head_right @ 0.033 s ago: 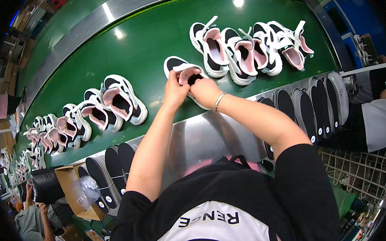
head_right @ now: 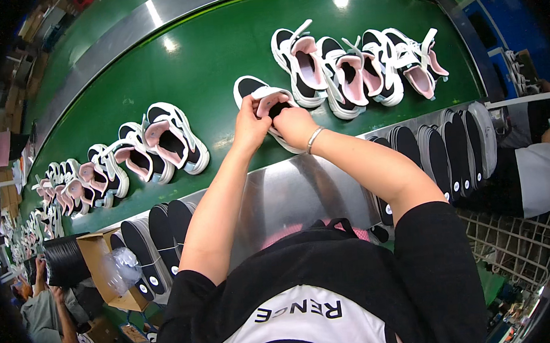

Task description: The person inserts insoles into shoes and places the shoes onto a conveyor belt. The person handles several shoes, placing an insole into each one, and also moves a blue and white checkered cloth from a shelf.

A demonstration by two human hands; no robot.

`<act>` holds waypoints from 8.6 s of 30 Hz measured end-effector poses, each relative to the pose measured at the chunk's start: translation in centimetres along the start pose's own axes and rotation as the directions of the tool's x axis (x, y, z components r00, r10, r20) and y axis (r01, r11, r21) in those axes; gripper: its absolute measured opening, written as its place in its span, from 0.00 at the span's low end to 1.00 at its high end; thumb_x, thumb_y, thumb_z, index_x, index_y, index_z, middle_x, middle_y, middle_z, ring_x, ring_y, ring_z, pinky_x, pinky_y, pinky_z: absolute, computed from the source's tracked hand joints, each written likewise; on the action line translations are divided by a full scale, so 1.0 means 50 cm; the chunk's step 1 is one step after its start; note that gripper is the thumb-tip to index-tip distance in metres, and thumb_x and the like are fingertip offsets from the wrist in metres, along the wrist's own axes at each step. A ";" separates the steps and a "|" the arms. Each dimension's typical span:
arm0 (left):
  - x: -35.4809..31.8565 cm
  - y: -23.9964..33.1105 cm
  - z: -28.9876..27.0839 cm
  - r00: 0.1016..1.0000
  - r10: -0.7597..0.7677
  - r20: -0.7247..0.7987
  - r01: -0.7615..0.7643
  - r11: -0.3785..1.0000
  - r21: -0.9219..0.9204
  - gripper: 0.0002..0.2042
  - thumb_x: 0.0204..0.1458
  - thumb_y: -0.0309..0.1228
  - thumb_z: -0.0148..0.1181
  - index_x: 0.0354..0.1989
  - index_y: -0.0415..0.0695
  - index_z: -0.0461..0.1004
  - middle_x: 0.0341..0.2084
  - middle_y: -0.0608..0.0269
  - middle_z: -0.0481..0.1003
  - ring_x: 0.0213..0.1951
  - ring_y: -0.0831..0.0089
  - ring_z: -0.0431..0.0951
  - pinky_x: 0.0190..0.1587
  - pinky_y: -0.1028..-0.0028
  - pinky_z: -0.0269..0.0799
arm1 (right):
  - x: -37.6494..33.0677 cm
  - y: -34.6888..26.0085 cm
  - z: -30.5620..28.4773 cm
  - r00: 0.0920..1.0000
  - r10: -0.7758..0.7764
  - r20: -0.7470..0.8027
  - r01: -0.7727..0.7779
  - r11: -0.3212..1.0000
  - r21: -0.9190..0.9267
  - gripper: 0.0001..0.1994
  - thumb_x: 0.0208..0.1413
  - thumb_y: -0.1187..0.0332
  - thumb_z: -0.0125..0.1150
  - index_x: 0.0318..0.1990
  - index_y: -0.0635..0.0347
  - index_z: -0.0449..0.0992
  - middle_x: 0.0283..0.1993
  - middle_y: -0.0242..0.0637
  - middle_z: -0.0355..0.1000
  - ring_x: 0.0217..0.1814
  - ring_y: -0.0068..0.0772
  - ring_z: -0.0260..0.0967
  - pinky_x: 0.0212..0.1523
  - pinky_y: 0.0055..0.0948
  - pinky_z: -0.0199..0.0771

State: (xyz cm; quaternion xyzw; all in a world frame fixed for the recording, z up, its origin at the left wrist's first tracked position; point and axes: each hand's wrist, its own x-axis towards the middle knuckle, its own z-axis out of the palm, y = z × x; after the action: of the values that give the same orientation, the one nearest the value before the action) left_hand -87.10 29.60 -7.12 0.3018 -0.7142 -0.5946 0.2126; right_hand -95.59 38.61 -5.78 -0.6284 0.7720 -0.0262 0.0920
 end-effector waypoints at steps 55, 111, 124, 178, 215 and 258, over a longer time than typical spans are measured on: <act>0.025 -0.027 0.006 0.961 -0.277 -0.003 0.264 0.917 -0.300 0.15 0.51 0.38 0.44 0.25 0.39 0.71 0.17 0.68 0.67 0.19 0.79 0.63 0.23 0.80 0.58 | 0.004 0.034 -0.003 0.869 0.291 0.400 -0.291 -0.353 0.889 0.08 0.47 0.66 0.55 0.23 0.61 0.69 0.22 0.33 0.67 0.23 0.25 0.66 0.26 0.20 0.66; -0.042 0.055 0.175 0.943 -0.328 0.046 0.324 0.943 0.077 0.37 0.35 0.25 0.55 0.55 0.33 0.42 0.47 0.37 0.55 0.43 0.49 0.65 0.44 0.63 0.64 | -0.601 0.265 -0.012 0.541 0.824 -0.170 -0.823 0.560 0.095 0.16 0.37 0.63 0.60 0.34 0.57 0.66 0.37 0.40 0.62 0.42 0.44 0.60 0.36 0.42 0.63; 0.016 0.058 0.127 0.960 0.091 -0.263 -0.007 0.953 0.304 0.14 0.44 0.36 0.50 0.32 0.36 0.65 0.25 0.45 0.71 0.31 0.51 0.72 0.34 0.62 0.65 | -0.592 0.277 -0.096 0.529 0.819 -0.223 -0.793 0.571 0.212 0.13 0.37 0.62 0.61 0.25 0.59 0.66 0.27 0.38 0.65 0.32 0.41 0.64 0.31 0.35 0.63; 0.003 0.038 0.100 0.958 -0.098 -0.268 0.162 0.961 0.226 0.19 0.45 0.36 0.51 0.41 0.32 0.66 0.34 0.46 0.71 0.38 0.61 0.72 0.41 0.72 0.65 | 0.005 0.106 0.016 0.937 0.021 0.348 0.052 0.979 -0.199 0.09 0.43 0.67 0.48 0.27 0.59 0.75 0.29 0.41 0.72 0.33 0.36 0.70 0.35 0.32 0.68; -0.035 0.036 0.144 0.889 0.079 -0.452 0.006 0.983 0.183 0.08 0.47 0.31 0.47 0.30 0.38 0.66 0.22 0.48 0.71 0.28 0.54 0.72 0.31 0.66 0.65 | -0.094 0.134 -0.035 0.862 -0.137 0.487 0.163 0.987 -0.010 0.07 0.35 0.71 0.50 0.24 0.55 0.75 0.27 0.39 0.72 0.32 0.36 0.70 0.48 0.47 0.52; -0.042 0.044 0.347 0.897 0.383 0.223 -0.439 0.699 0.565 0.25 0.36 0.25 0.57 0.47 0.39 0.58 0.44 0.50 0.62 0.49 0.55 0.60 0.50 0.63 0.56 | -0.253 0.695 -0.134 0.692 0.553 -0.464 -0.414 0.831 0.372 0.12 0.38 0.72 0.51 0.34 0.65 0.69 0.32 0.49 0.67 0.37 0.47 0.63 0.36 0.40 0.64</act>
State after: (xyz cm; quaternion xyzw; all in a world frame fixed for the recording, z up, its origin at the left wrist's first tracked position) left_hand -97.48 43.79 -8.37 0.1598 -0.9230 -0.2865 0.2012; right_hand -127.85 57.68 -3.23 -0.3498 0.8941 -0.2738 -0.0572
